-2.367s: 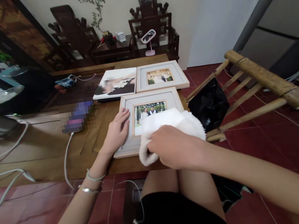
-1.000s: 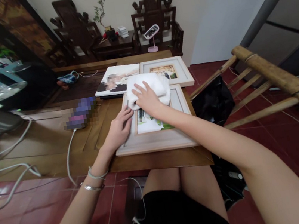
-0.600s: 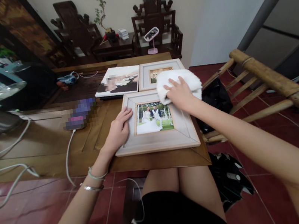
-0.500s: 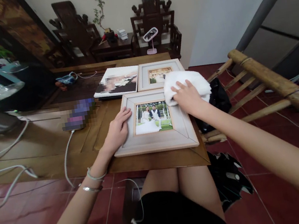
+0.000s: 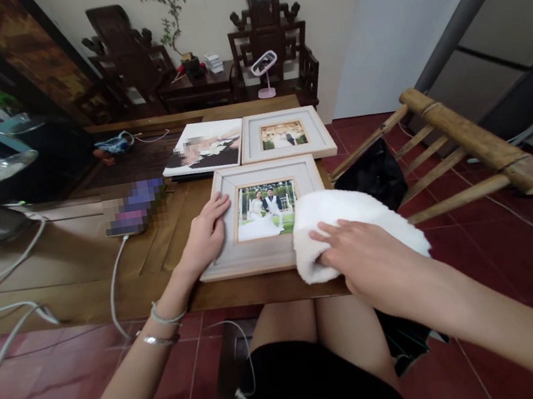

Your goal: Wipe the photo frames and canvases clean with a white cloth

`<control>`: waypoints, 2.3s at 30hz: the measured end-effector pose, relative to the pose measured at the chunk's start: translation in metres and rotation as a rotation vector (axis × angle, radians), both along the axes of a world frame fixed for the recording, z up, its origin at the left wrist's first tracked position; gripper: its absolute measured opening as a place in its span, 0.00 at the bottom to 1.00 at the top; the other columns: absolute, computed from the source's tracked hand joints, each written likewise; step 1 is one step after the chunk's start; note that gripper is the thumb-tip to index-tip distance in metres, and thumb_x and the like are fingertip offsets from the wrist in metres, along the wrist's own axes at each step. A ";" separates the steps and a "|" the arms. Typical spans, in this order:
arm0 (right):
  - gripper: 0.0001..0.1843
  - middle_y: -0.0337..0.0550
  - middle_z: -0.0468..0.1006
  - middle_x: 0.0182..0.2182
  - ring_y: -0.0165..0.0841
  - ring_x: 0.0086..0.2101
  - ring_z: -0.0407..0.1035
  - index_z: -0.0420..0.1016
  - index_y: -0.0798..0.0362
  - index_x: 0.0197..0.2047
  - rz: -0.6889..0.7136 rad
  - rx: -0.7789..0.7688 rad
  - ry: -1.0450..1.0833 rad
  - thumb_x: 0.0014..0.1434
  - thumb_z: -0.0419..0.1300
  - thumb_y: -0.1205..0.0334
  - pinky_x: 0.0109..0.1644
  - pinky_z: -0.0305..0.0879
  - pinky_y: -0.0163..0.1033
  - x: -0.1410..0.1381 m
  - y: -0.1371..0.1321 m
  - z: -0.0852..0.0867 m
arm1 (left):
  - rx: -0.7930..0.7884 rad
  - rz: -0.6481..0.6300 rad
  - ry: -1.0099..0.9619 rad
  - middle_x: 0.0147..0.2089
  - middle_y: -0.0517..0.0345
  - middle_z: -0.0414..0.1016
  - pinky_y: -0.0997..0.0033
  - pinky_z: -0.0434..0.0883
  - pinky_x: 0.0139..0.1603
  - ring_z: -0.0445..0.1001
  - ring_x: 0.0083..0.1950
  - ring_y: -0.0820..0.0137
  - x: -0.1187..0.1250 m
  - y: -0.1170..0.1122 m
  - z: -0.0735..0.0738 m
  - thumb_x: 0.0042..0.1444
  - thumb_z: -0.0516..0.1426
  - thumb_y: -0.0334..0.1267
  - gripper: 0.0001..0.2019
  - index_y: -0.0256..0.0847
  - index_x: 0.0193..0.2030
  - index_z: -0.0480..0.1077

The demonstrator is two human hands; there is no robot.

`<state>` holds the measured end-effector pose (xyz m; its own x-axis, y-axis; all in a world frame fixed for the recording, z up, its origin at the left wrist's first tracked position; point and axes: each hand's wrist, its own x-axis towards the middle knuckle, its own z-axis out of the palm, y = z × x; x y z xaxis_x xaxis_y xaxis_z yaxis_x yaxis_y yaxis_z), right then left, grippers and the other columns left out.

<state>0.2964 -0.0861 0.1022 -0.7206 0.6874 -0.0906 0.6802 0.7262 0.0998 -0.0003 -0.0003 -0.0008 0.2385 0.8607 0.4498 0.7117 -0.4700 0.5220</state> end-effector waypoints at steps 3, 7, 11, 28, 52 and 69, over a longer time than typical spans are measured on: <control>0.34 0.35 0.70 0.58 0.42 0.47 0.73 0.78 0.42 0.45 -0.079 -0.069 0.066 0.40 0.49 0.81 0.45 0.72 0.45 -0.001 0.013 0.010 | -0.010 -0.003 0.004 0.61 0.44 0.69 0.51 0.58 0.68 0.59 0.68 0.60 0.000 0.000 0.000 0.54 0.46 0.22 0.24 0.30 0.56 0.70; 0.34 0.44 0.54 0.67 0.47 0.56 0.65 0.73 0.50 0.54 -0.130 0.123 0.115 0.47 0.49 0.83 0.52 0.68 0.49 -0.010 0.060 0.010 | -0.008 -0.004 0.007 0.61 0.43 0.69 0.51 0.59 0.68 0.59 0.67 0.60 0.000 0.000 0.001 0.54 0.46 0.22 0.23 0.29 0.56 0.70; 0.32 0.55 0.52 0.67 0.51 0.64 0.49 0.70 0.56 0.57 -0.108 0.266 0.059 0.53 0.45 0.84 0.62 0.52 0.57 -0.026 0.111 -0.012 | 0.009 -0.007 0.000 0.60 0.44 0.70 0.51 0.59 0.68 0.61 0.67 0.60 -0.001 0.000 0.000 0.54 0.47 0.22 0.23 0.29 0.55 0.70; 0.27 0.52 0.77 0.40 0.43 0.40 0.71 0.75 0.54 0.47 0.045 -0.166 -0.028 0.48 0.50 0.81 0.43 0.64 0.44 -0.047 0.019 0.001 | -0.008 -0.013 -0.013 0.61 0.45 0.69 0.51 0.58 0.68 0.59 0.68 0.60 0.000 0.000 0.001 0.55 0.46 0.23 0.22 0.32 0.55 0.70; 0.32 0.57 0.55 0.66 0.63 0.62 0.48 0.70 0.57 0.58 -0.110 0.062 -0.050 0.52 0.47 0.82 0.58 0.51 0.68 -0.063 0.106 -0.033 | -0.049 -0.043 0.113 0.66 0.39 0.61 0.51 0.53 0.69 0.51 0.71 0.58 0.000 -0.001 0.004 0.64 0.48 0.38 0.23 0.27 0.61 0.63; 0.36 0.51 0.54 0.67 0.58 0.63 0.48 0.70 0.54 0.57 0.029 -0.180 0.077 0.46 0.49 0.82 0.60 0.52 0.66 -0.070 0.032 -0.025 | -0.030 -0.054 0.158 0.67 0.41 0.60 0.48 0.52 0.69 0.50 0.71 0.57 0.000 0.000 0.003 0.64 0.45 0.36 0.22 0.30 0.63 0.62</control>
